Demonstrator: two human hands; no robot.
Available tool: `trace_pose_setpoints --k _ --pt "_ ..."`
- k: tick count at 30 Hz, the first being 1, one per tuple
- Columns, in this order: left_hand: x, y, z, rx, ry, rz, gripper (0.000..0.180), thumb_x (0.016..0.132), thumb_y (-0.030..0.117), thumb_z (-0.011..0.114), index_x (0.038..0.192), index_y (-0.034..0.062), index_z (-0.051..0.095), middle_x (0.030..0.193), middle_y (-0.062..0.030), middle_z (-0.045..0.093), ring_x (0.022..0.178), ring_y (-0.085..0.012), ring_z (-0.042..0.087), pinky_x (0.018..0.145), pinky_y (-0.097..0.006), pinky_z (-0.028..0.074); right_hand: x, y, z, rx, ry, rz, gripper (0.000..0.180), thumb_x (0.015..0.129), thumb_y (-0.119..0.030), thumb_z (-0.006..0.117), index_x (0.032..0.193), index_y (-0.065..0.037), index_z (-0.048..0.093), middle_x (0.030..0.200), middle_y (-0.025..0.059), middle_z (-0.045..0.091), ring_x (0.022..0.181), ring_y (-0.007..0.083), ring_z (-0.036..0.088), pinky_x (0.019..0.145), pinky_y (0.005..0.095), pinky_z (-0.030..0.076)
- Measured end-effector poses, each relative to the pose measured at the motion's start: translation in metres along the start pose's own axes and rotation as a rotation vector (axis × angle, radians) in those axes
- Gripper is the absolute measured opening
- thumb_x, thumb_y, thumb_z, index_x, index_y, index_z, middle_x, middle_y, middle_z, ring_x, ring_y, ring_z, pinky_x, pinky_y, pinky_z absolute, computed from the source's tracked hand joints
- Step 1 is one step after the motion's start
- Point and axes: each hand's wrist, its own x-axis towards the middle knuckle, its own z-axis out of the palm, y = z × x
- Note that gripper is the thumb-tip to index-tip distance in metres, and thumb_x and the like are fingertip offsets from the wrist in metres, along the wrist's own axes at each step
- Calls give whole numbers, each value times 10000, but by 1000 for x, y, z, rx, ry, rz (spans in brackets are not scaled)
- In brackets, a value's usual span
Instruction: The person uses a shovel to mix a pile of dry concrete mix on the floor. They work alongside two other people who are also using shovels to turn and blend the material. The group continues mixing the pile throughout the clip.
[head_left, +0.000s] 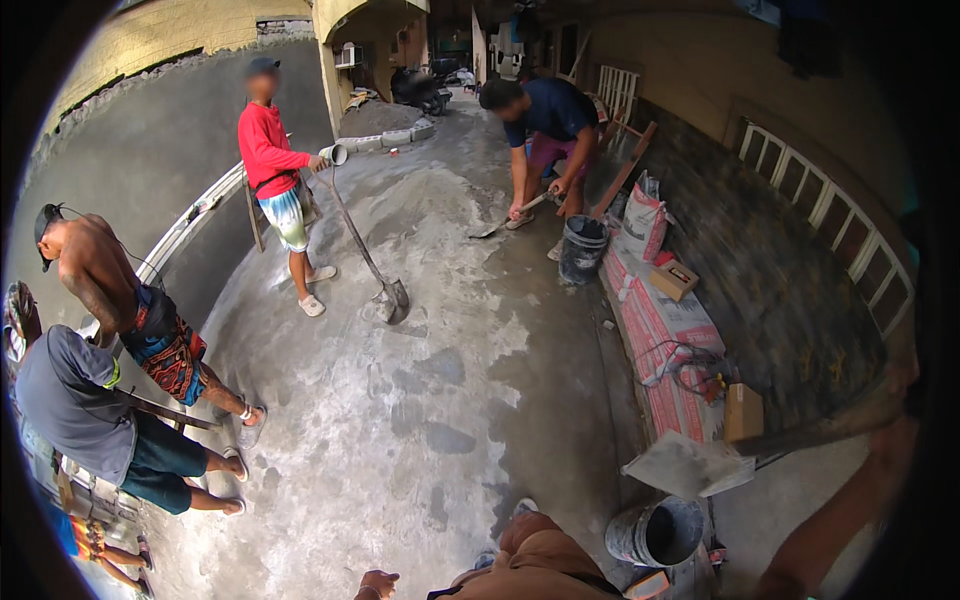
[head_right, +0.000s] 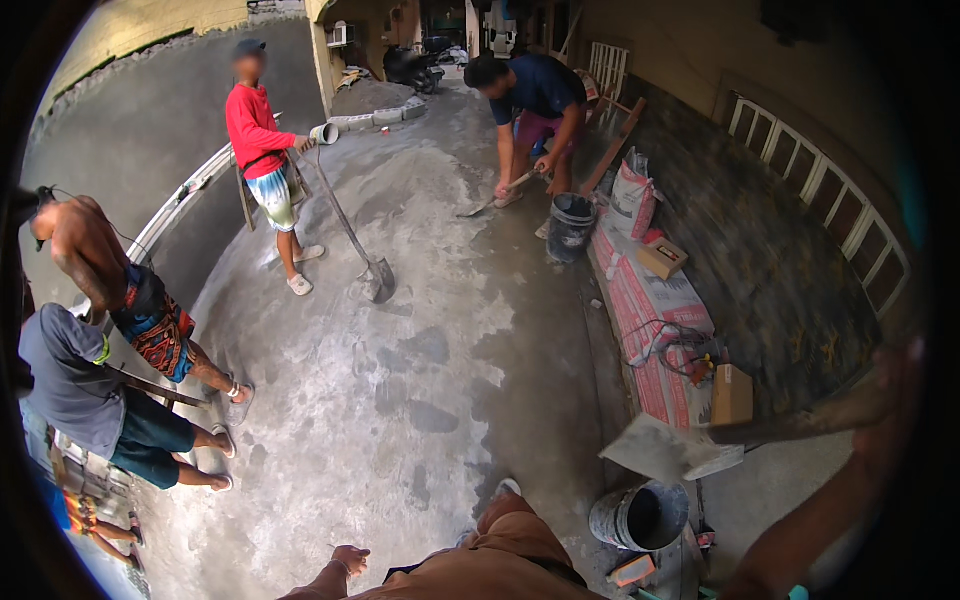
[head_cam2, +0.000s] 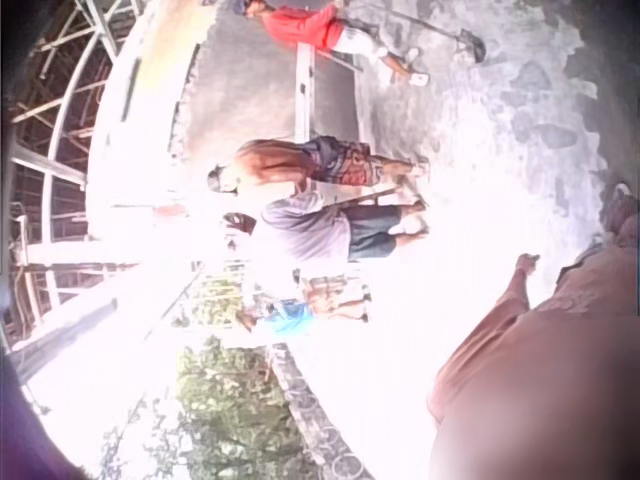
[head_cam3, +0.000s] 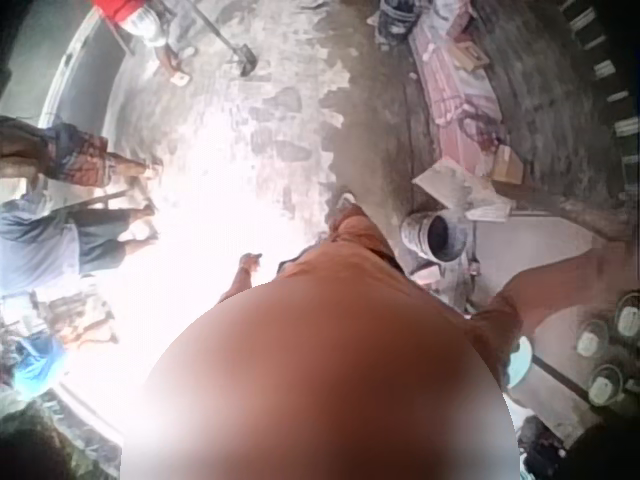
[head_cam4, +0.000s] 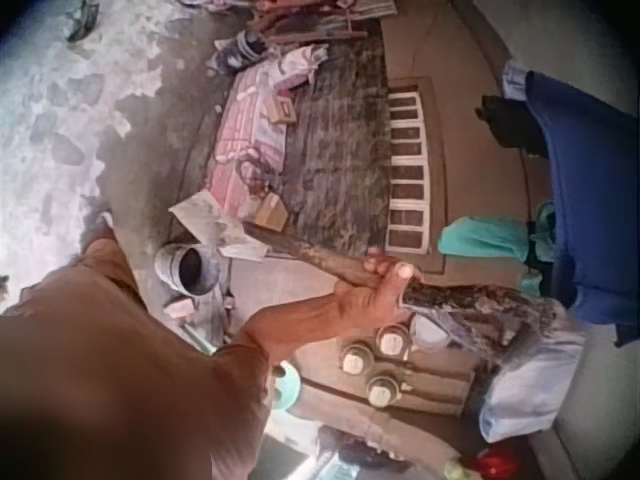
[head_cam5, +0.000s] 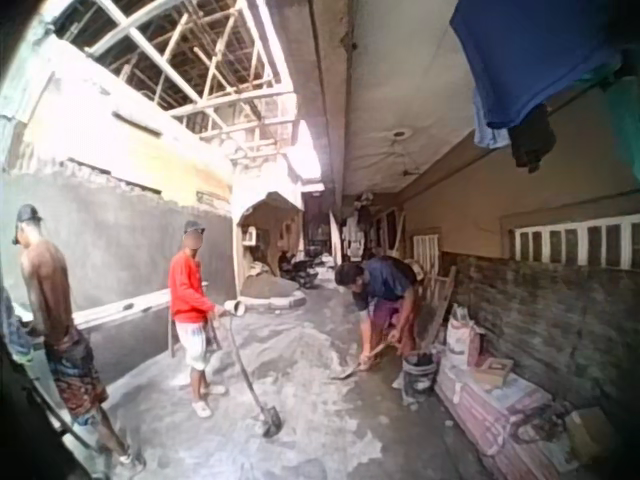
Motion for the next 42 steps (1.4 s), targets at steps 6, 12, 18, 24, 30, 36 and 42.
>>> trace_pose_setpoints --k 6,12,18,24,30,36,42 --pt "2 13 118 1790 955 804 383 822 443 677 883 66 703 748 -46 718 793 -196 689 747 -333 547 -50 137 191 281 95 162 222 861 -134 682 1012 4 597 709 47 560 624 132 528 667 318 494" --pt "-37 42 250 1579 981 1195 342 794 301 730 828 -34 670 726 -95 703 638 -176 685 640 -315 549 -77 290 418 365 74 435 190 831 -104 721 935 -21 584 777 40 600 683 131 580 639 266 484" --pt "-46 63 257 982 1046 1115 257 837 237 698 880 -13 659 772 -95 677 651 -194 684 507 -322 538 -159 438 576 106 -344 641 266 744 -128 817 912 -34 634 877 32 636 818 155 592 780 326 472" --pt "-7 63 217 1673 1182 957 195 843 207 705 1020 125 703 715 -14 645 601 -129 585 607 -303 533 -287 504 645 -105 -512 698 621 713 -187 843 1217 40 561 1234 166 600 1155 307 548 1028 386 385" --pt "-11 151 245 1372 1351 670 242 844 261 694 1010 84 705 806 -64 691 699 -177 655 640 -340 550 -334 498 693 -82 -415 1077 519 695 -122 840 1112 50 583 1089 160 648 1013 283 614 927 392 455" --pt "-40 336 480 1374 1159 1125 269 823 281 695 866 15 705 750 -94 702 713 -189 676 661 -333 538 -334 519 762 -200 -371 1029 491 674 -112 829 1071 47 588 1040 147 665 954 279 643 877 389 484" --pt "-161 373 858 1383 27 1732 148 877 110 662 965 -9 660 822 -54 645 780 -130 600 716 -296 501 -328 539 791 -379 -370 981 530 672 -150 836 1108 44 604 1131 166 653 1029 301 634 920 377 467"
